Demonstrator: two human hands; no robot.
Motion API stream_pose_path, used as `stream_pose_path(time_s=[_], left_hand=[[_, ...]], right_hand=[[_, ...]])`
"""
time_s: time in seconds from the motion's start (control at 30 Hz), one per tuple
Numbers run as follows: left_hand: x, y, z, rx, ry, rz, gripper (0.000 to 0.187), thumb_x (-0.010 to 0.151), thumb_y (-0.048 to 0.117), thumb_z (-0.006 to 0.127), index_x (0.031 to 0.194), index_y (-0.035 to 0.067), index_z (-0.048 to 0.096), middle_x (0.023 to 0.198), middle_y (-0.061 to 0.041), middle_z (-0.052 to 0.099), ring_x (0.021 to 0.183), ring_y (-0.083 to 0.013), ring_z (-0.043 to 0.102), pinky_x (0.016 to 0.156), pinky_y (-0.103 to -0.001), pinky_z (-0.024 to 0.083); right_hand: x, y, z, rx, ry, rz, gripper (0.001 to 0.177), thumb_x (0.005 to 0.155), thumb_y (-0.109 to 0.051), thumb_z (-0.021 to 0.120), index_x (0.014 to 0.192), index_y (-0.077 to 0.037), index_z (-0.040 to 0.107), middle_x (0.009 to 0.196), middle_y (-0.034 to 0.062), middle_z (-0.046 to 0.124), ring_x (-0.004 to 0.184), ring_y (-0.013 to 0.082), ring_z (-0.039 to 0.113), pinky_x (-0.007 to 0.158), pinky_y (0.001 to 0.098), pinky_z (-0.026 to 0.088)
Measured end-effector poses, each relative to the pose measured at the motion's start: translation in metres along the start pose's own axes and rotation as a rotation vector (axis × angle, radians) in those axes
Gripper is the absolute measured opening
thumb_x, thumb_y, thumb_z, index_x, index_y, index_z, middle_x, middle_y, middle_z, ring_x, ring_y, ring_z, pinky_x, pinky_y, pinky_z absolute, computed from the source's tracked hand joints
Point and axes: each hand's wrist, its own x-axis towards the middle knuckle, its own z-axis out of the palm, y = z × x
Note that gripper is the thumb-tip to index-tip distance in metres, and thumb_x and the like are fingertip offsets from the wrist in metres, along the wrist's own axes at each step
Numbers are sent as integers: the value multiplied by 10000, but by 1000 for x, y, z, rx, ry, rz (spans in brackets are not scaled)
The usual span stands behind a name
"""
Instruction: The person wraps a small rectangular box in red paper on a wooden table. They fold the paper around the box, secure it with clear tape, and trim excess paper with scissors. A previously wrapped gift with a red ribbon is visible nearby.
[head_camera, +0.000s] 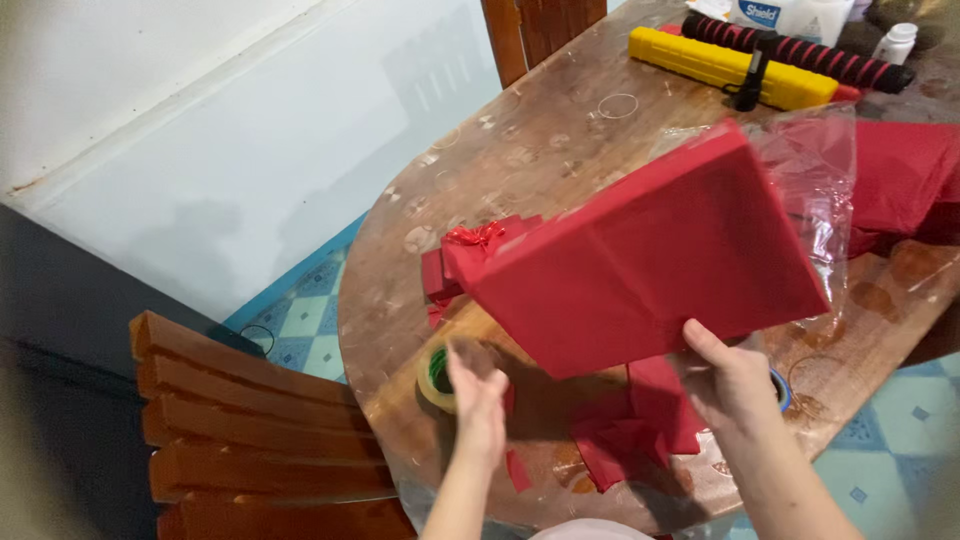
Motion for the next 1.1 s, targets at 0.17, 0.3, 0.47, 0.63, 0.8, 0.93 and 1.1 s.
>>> stream_pose_path(time_s=[0.17, 0.3, 0.47, 0.63, 0.8, 0.93, 1.1], left_hand=[[-39, -29, 26, -83, -266, -62, 953, 768, 114, 769, 1605, 111, 315, 1554, -176, 405, 1390, -328, 424, 1154, -503, 354], [-58, -35, 63, -302, -277, -8, 774, 812, 64, 827, 1474, 58, 425, 1435, -73, 551, 1320, -212, 545, 1150, -416, 427], [-64, -10, 92, -248, -19, 25, 696, 749, 24, 857, 1369, 18, 542, 1229, -64, 681, 1082, -195, 672, 982, -402, 536], [-63, 19, 98, -203, 21, 74, 688, 733, -5, 837, 1350, 43, 534, 1233, -85, 679, 1081, -205, 676, 969, -395, 542], [-38, 50, 75, -63, -153, 136, 681, 727, -21, 843, 1346, 11, 561, 1264, -96, 685, 1128, -224, 671, 1006, -388, 536], [-12, 75, 41, 289, -399, 269, 709, 699, 18, 904, 1332, 3, 585, 1291, -82, 674, 1184, -207, 653, 1042, -389, 530], [11, 75, 22, 428, -492, -66, 813, 591, 59, 933, 1330, 30, 595, 1284, -81, 702, 1180, -209, 672, 1036, -410, 544]], right_hand=[[-4, 38, 7, 330, 102, 225, 588, 845, -200, 764, 1359, -18, 542, 1366, 165, 619, 1280, 350, 582, 1042, 557, 437], [-20, 64, 16, 479, -78, 372, 664, 859, -322, 743, 1410, -35, 509, 1425, 189, 572, 1319, 392, 505, 1060, 588, 410], [-36, 75, 24, 549, -138, 497, 699, 906, -370, 679, 1461, -21, 435, 1467, 210, 534, 1347, 399, 483, 1089, 571, 417], [-43, 72, 14, 344, -75, 563, 589, 899, -382, 640, 1367, -45, 525, 1384, 197, 589, 1260, 377, 576, 977, 541, 479], [-49, 55, -41, -194, -276, 758, 400, 916, -230, 631, 1219, 28, 667, 1194, 173, 731, 1020, 307, 702, 848, 466, 594], [-41, 33, -80, -463, -392, 389, 301, 964, -115, 742, 1148, 111, 667, 1093, 205, 738, 856, 305, 706, 737, 418, 589], [-22, -3, -71, -1003, -258, -337, 726, 757, -144, 828, 1403, -5, 525, 1334, 102, 592, 1197, 217, 576, 967, 378, 485]])
